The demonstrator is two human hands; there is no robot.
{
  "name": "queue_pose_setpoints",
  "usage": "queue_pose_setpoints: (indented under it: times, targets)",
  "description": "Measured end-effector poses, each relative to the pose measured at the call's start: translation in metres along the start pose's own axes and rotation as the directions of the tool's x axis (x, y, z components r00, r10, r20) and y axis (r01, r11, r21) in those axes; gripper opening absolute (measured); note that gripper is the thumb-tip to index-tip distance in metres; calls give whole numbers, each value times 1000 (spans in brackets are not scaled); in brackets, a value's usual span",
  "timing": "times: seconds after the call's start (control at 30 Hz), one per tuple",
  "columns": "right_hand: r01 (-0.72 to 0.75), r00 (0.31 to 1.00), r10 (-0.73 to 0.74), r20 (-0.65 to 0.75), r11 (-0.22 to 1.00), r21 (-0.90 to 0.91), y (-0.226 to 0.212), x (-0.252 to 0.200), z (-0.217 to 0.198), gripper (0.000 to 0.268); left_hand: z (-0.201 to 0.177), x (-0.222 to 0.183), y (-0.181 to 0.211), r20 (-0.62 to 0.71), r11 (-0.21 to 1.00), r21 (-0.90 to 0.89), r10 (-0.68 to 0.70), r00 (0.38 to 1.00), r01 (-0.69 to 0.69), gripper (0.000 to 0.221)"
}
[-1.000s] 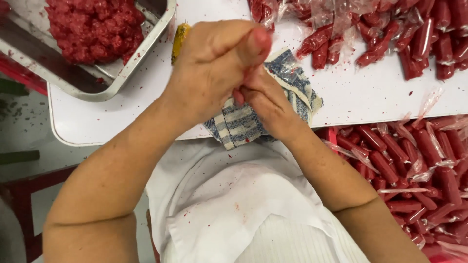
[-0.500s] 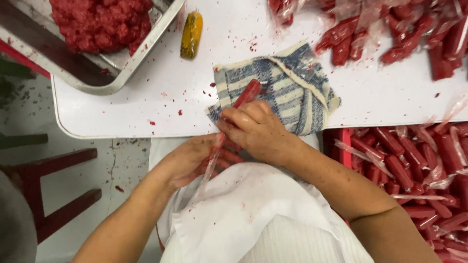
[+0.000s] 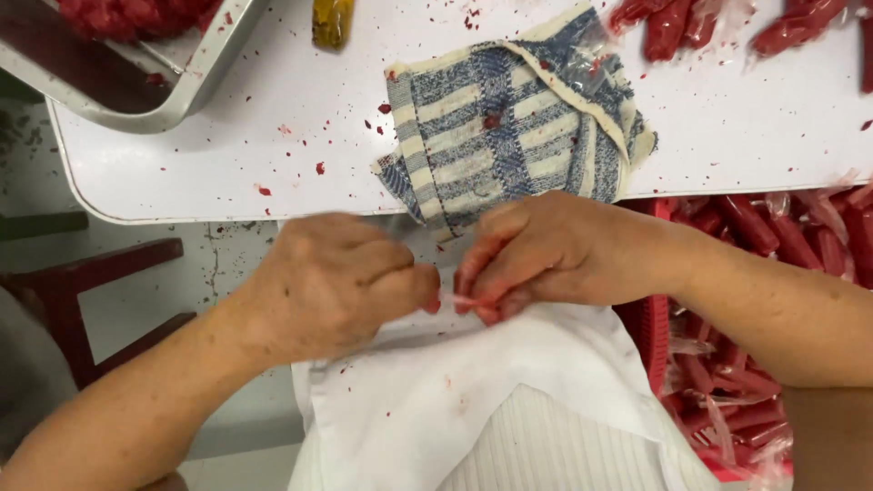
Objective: Wiping and sorting sausages on a production table for packaging
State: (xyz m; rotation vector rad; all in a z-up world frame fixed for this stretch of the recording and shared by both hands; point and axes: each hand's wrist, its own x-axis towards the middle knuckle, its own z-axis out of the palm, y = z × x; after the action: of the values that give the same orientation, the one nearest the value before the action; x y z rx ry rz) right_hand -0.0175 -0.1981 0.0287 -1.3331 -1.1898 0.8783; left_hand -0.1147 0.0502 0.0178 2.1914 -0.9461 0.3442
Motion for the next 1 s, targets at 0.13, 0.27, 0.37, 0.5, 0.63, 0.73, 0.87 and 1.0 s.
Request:
queue_pose_setpoints:
  times: [0.13,0.27,0.37,0.5,0.63,0.73,0.87,1.0]
  targets:
    - [36,955,162,-248,767,640,6,2,31,7,58,-6,-33,-267,964,-264,-104,958,31,26]
    - [356,685,359,-634,594,721,56,12,42,11,101,17,-38,-350,588,-808,-432,831,-34,25]
    - [403,485,272,-831,774,489,75,27,42,11,129,27,-33,-243,292,-954,-613,752,-70,28]
    - [48,371,-347,-861,933,-356,58,44,28,16,119,34,-38,-275,388,-922,-644,714,-5,27]
    - [-17,507,-605,-614,706,-708,52,22,4,22,83,31,-27,-129,255,-966,-632,764,49,28]
    - [77,615,-593,-520,702,-708,47,5,-4,10,67,23,-27,76,117,-973,-650,756,199,26]
    - [18,886,-415,-205,473,-881,18,0,-7,6,45,29,-36,72,621,-636,-544,836,459,19]
    - [-184,891,-254,-377,556,-811,21,-10,-19,30,30,52,-47,-89,959,-165,-249,964,232,8]
